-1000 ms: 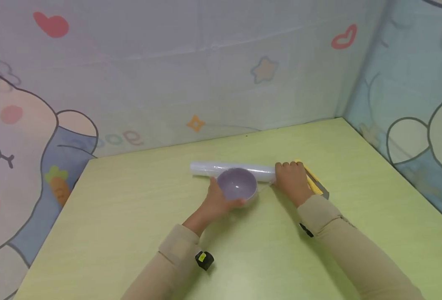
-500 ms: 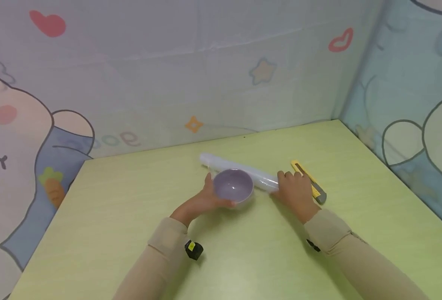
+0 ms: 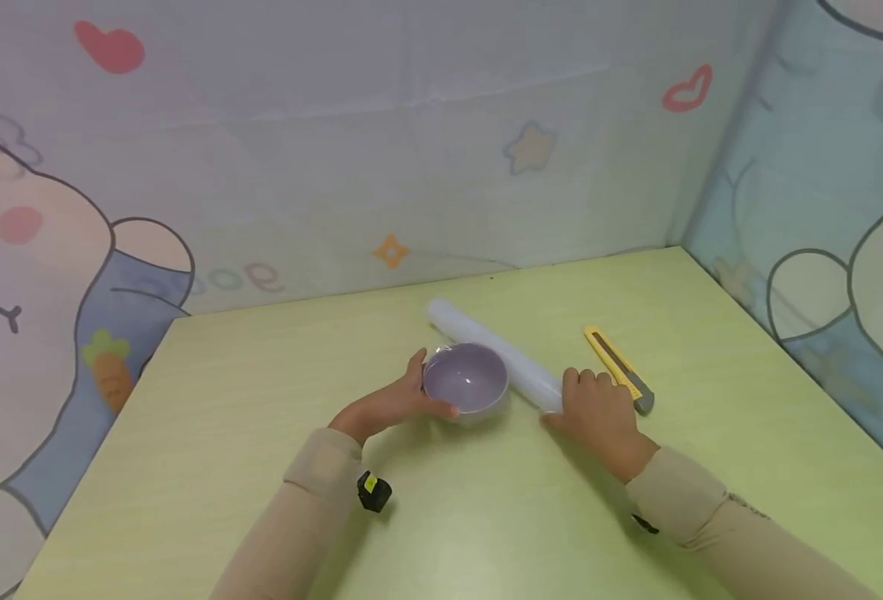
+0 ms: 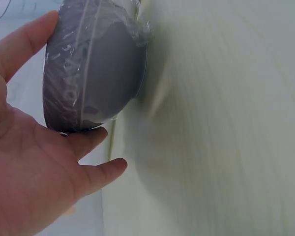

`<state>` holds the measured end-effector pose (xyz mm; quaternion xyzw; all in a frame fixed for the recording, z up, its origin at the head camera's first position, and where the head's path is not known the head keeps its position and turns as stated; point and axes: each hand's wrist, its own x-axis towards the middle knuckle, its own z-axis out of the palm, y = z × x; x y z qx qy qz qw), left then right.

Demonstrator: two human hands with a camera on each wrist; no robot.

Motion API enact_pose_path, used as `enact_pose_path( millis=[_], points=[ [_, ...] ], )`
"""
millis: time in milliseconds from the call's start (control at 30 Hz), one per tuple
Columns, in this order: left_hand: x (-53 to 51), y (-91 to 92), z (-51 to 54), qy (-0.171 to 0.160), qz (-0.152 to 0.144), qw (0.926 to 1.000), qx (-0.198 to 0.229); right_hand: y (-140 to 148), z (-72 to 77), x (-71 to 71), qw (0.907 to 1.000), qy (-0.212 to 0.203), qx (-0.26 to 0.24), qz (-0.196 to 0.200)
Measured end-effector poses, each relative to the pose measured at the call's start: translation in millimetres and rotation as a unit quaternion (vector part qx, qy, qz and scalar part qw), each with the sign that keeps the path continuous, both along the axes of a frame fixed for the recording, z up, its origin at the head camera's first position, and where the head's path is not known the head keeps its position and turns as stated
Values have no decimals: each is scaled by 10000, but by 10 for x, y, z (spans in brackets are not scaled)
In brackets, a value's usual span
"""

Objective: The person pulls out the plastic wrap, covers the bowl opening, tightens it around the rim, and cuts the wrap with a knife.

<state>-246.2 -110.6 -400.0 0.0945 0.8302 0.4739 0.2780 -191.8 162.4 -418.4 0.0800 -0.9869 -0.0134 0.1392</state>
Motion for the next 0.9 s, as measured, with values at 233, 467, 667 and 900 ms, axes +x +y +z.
enact_pose_path(
  millis=[233,467,667,900],
  points=[
    [157,65,6,460,138,9985,247,98,365,58,9788,-2000,-36,448],
    [240,195,-38,1187,680,9899,377,255,694,-312,9203,-3492,-1305,1188],
    [202,288,-147,1589,1116,9809,144,192,522,-748,9023,-3452,-2069,1547],
    [195,341,-205,1621,1024,9814,10,30,337,-953,8476,-4251,-2922,1242]
  ],
)
